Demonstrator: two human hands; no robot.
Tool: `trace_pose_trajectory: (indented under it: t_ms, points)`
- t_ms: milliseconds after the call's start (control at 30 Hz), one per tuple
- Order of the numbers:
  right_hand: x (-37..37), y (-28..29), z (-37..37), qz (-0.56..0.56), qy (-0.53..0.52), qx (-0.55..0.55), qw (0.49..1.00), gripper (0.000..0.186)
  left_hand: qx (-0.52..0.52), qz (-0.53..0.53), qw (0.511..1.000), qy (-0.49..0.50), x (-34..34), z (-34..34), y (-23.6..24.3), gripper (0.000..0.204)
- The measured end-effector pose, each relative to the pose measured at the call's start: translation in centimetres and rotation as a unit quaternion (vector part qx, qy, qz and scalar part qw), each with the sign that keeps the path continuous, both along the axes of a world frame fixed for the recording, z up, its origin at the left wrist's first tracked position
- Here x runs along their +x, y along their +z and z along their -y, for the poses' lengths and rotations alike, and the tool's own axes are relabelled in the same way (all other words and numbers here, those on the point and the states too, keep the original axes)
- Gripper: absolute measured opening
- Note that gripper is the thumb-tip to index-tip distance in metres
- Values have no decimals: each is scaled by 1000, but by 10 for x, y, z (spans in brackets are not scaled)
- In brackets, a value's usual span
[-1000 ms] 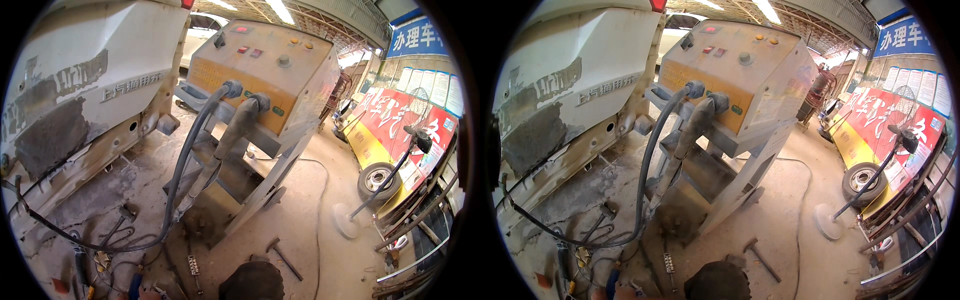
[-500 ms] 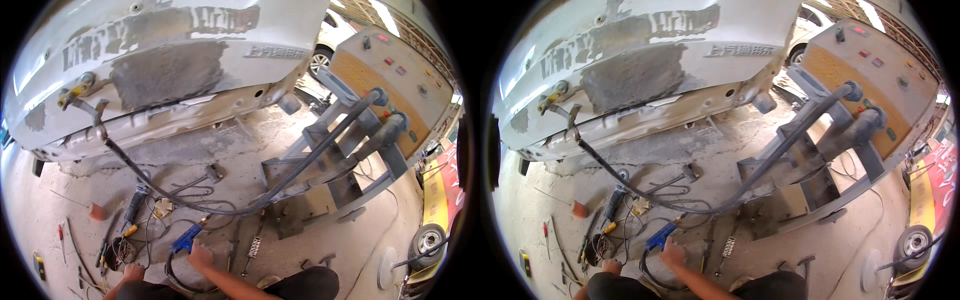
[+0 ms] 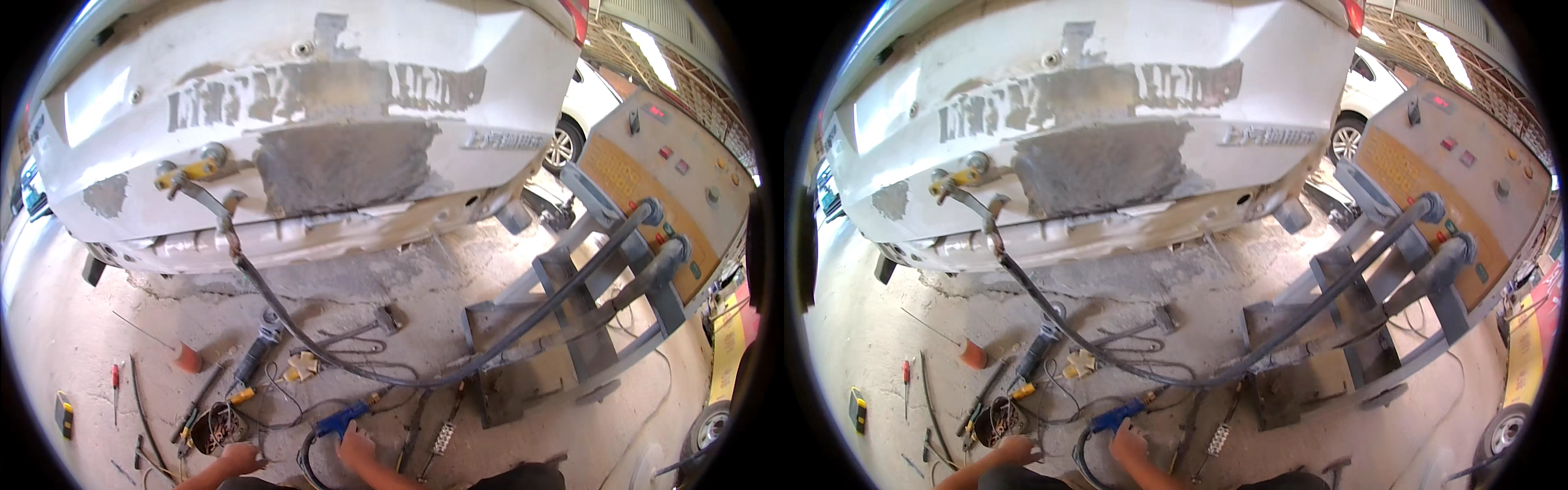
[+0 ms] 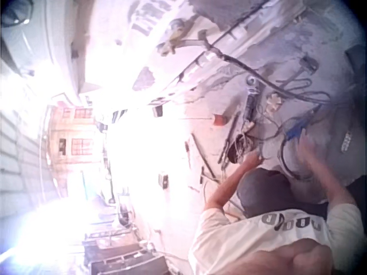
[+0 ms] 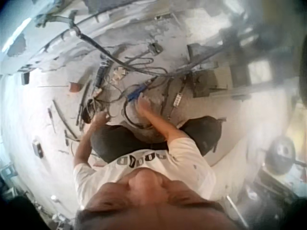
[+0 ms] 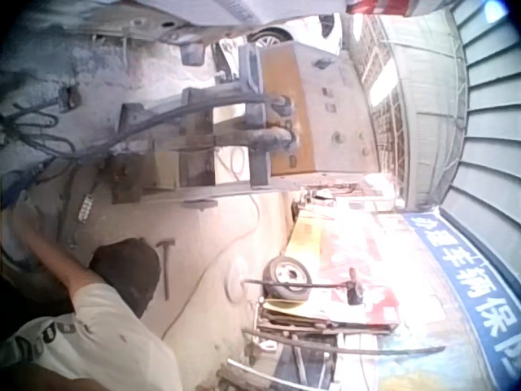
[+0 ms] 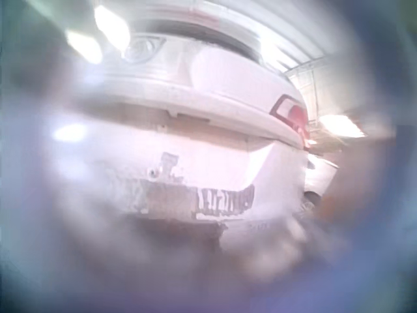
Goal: The person uses a hammer and a metal bar to tap and smooth a damaged area on the rear bumper of a white car. They then switch to a pneumatic tool to work on the lower section of the bumper.
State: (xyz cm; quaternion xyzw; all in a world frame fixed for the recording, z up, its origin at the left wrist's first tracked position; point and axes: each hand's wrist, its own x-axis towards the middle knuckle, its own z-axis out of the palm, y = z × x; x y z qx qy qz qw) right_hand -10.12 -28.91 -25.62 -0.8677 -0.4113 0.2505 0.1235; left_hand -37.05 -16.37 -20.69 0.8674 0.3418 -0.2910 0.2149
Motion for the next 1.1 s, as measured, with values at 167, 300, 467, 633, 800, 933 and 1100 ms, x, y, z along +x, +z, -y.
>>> trace_pose_trajectory:
  t_ms: [167, 300, 467, 633, 800, 933, 1100]
  points:
    - [-8, -6, 7, 14, 49, -6, 999, 64, -42, 119, 990, -60, 84, -2, 93, 52]
    - [-8, -12, 11, -19, 74, -11, 997, 63, -54, 213, 968, -124, 132, -3, 191, 49]
    - [0, 10, -18, -47, 92, 30, 994, 60, 4, 301, 923, -240, 145, 38, 268, 43]
    - [17, 36, -44, -83, 125, 56, 987, 58, -2, 402, 878, -261, 157, 86, 246, 26]
    - [34, 96, -60, -146, 202, 60, 966, 56, -16, 335, 924, -184, 159, 70, 213, 22]
    - [52, 159, -68, -188, 339, -1, 922, 55, -32, 274, 951, -143, 176, 53, 220, 27]
    - [78, 222, -48, -175, 452, -110, 867, 54, 43, 129, 960, -245, 171, 30, 143, 30]
